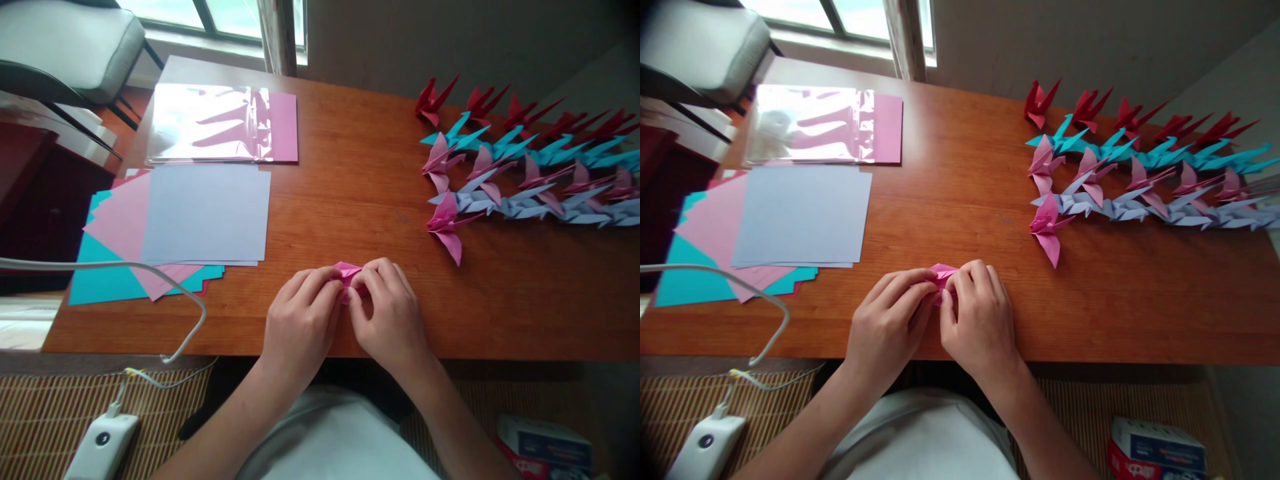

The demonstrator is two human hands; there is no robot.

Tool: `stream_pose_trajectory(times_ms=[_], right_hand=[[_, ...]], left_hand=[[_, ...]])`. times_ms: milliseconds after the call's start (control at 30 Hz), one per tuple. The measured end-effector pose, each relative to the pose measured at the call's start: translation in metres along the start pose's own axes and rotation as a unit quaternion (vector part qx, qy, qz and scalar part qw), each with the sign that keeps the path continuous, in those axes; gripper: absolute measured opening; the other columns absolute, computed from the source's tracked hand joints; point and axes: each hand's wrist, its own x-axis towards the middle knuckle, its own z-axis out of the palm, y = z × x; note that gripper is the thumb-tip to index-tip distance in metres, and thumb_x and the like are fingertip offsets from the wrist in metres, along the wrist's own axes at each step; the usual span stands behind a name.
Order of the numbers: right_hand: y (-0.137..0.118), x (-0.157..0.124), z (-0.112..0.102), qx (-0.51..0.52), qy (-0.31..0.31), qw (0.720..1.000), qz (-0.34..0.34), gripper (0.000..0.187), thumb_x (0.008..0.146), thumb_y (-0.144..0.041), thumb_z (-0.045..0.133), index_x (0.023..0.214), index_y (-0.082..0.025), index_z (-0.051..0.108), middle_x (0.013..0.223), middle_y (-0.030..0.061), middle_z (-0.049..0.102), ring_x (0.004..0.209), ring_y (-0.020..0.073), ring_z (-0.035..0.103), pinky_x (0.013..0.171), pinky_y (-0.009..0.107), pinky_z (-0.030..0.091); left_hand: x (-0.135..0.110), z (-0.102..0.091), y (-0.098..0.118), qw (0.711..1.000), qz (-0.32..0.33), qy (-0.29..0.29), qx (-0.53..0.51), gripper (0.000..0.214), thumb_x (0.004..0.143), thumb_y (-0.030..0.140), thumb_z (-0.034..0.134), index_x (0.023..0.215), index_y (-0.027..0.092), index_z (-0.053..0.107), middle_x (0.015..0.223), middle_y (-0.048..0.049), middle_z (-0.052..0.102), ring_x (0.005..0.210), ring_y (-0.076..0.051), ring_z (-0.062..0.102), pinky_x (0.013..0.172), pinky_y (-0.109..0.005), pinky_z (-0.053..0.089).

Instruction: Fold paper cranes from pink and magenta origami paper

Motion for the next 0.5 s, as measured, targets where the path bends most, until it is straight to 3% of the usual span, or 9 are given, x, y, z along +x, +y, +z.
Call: stream_pose_trajectory(times_ms=[500], right_hand=[[-0.0024, -0.0002, 0.0022, -0.017, -0.007, 1.0, 0.009, 0.009, 0.09, -0.015, 0.052, 0.086, -0.023, 0.05, 0.093, 0.0081, 0.056, 0.089, 0.0268, 0.053, 0.08, 0.041, 0.044]], left_hand=[[0.0014, 0.0008, 0.0005, 1.0, -0.003, -0.001, 0.005, 0.007, 0.096, 0.016, 0.06, 0.098, 0.018, 0.067, 0.108, -0.0055, 0.073, 0.095, -0.02, 0.064, 0.087, -0.036, 0.054]])
